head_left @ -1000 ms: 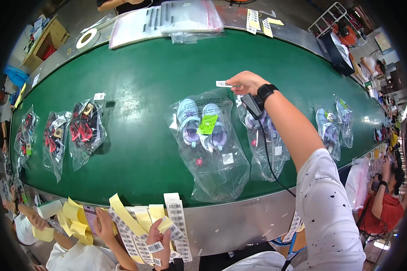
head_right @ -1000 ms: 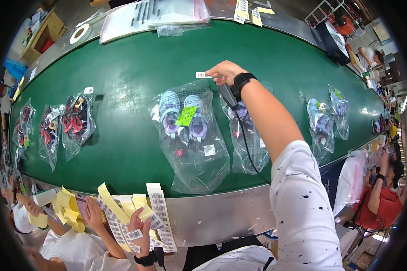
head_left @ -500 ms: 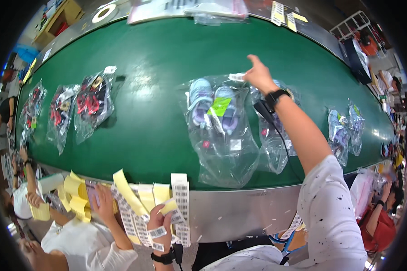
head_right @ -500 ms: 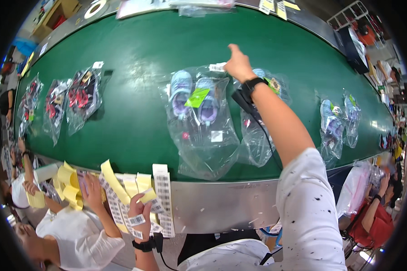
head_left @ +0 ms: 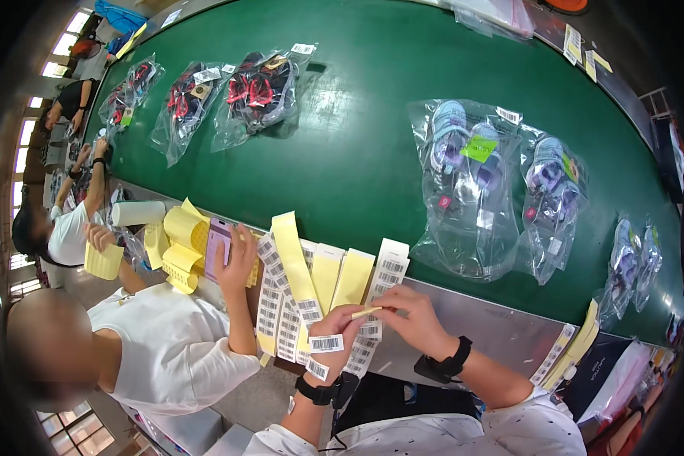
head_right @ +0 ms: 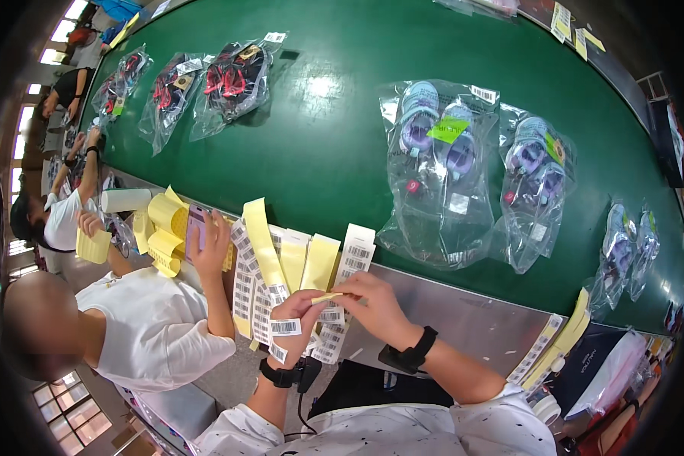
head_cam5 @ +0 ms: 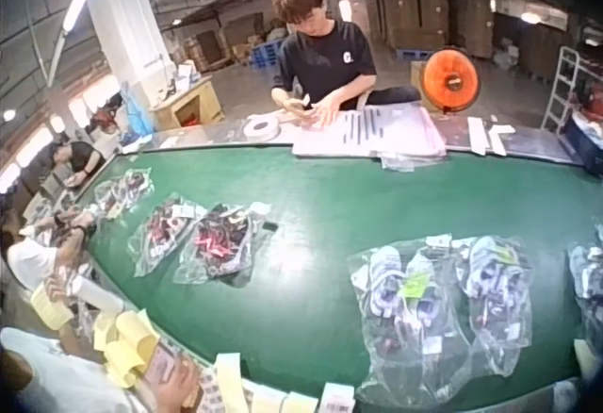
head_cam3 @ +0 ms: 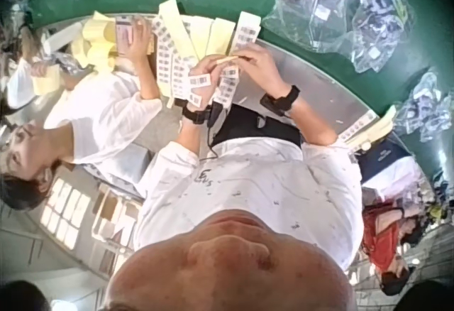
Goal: The person applies barcode stickers to plastic bags containing footwear. They peel individual labels from a sheet and affix them to the packaging of various shoes, including sandals and sneakers, on a green table.
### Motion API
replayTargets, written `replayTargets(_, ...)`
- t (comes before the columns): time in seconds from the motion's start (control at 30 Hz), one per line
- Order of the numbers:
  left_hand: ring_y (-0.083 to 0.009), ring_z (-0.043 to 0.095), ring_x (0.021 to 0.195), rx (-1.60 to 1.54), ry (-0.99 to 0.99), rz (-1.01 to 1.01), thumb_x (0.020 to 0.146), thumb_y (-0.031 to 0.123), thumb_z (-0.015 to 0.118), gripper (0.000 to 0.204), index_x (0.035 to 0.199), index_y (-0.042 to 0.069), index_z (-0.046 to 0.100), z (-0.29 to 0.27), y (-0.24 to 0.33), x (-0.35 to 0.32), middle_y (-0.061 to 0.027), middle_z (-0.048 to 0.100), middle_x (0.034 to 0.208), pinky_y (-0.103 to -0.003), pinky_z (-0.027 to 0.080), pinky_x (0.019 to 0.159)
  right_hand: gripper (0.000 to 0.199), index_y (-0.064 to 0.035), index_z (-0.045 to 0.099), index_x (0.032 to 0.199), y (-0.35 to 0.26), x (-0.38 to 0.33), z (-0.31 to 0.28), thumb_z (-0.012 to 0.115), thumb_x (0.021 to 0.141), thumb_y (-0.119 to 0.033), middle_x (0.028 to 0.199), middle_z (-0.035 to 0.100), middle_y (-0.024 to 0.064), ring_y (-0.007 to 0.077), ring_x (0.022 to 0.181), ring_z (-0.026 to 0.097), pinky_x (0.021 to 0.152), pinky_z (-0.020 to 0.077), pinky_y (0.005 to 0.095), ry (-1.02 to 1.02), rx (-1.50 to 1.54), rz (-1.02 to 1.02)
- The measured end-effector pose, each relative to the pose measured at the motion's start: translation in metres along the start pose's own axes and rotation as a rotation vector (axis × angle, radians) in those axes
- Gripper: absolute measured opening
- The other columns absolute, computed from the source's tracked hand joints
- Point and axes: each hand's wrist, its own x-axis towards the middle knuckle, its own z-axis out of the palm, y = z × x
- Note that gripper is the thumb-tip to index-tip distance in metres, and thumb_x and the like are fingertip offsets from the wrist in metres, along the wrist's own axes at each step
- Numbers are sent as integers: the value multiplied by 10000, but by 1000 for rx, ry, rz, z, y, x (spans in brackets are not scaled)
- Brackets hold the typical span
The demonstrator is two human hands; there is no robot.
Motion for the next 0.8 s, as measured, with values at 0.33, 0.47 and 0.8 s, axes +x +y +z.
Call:
replayTargets(0.33,-123,684,768,1,25,89,904,68,682,195,1090,12,659,0,-2,-1,-110,720,866,-259,524,664,125,5,693,886,1,-11,19,730,768,17,902,594,123,272,807,608,690,499,344,300,-280,-315)
replayTargets(0.47,-130,695,808,-88,-8,-9,915,66,666,218,1121,0,638,-1,-12,-1,-113,728,918,-251,535,698,104,15,671,853,-1,-9,24,713,762,42,902,582,123,287,808,600,689,494,346,259,-292,-343)
replayTargets(0.8,-134,707,873,-10,15,-10,922,43,656,227,1135,-19,608,13,-22,0,-126,737,978,-246,547,735,131,30,653,901,11,-8,21,689,778,53,977,629,145,304,889,627,771,505,356,249,-144,-302)
